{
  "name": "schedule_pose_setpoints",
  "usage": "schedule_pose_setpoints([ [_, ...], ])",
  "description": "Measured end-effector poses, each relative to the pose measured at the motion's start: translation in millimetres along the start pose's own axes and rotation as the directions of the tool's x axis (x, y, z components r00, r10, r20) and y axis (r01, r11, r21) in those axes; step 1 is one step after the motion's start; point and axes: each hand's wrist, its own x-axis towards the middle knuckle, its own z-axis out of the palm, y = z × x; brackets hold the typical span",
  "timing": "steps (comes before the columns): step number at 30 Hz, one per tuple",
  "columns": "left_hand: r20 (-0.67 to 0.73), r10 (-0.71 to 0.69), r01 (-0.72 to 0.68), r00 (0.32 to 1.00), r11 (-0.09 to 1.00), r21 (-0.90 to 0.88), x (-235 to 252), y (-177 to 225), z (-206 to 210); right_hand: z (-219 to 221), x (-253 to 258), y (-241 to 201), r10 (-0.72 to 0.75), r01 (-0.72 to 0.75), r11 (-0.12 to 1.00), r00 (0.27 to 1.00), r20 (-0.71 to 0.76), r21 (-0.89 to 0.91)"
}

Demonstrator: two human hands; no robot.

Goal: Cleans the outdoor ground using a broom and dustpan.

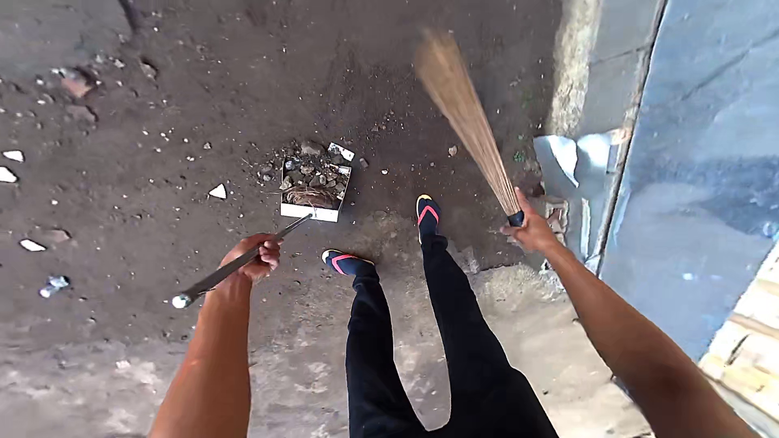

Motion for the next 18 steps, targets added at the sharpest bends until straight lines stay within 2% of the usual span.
schedule_pose_setpoints([
  [2, -0.003, -0.004, 0.005, 1.000, 0.995, 0.103, -3.5, 10.7, -13.9, 70.9, 30.1, -0.2, 0.090, -0.066, 0.954, 0.994, -0.068, 0.292],
  [4, -0.029, 0.001, 0.005, 1.000, 0.984, 0.180, 0.2, 20.8, -30.9, 153.9, 52.6, -25.6, 0.137, -0.116, 0.916, 0.990, -0.029, 0.384],
  [5, -0.055, 0.011, 0.001, 0.998, 0.975, 0.223, 3.5, 27.2, -37.3, 200.6, 50.0, -41.8, 0.109, -0.115, 0.925, 0.993, 0.036, 0.361],
  [7, -0.093, 0.036, -0.008, 0.995, 0.957, 0.291, 12.0, 44.2, -35.3, 285.4, 14.8, -74.2, 0.006, -0.053, 0.978, 0.975, 0.223, 0.204],
  [10, -0.172, 0.064, 0.000, 0.983, 0.938, 0.348, 8.1, 48.4, -7.0, 354.7, -81.1, -101.2, -0.066, 0.063, 0.998, 0.848, 0.527, 0.024],
  [11, -0.195, 0.078, -0.004, 0.978, 0.936, 0.353, 5.9, 47.6, -5.9, 359.5, -111.8, -103.6, -0.067, 0.063, 0.998, 0.824, 0.562, 0.028],
  [13, -0.177, 0.095, -0.029, 0.980, 0.938, 0.345, 10.1, 50.6, -20.4, 331.9, -155.2, -102.4, -0.041, 0.020, 0.999, 0.837, 0.545, 0.045],
  [15, -0.138, 0.078, -0.033, 0.987, 0.953, 0.301, 14.2, 49.0, -40.5, 273.0, -192.4, -87.4, 0.014, -0.026, 0.999, 0.867, 0.498, 0.018],
  [18, -0.129, 0.044, -0.005, 0.991, 0.958, 0.288, 4.6, 40.7, -39.5, 183.1, -232.7, -44.1, 0.119, -0.108, 0.993, 0.912, 0.393, -0.048],
])
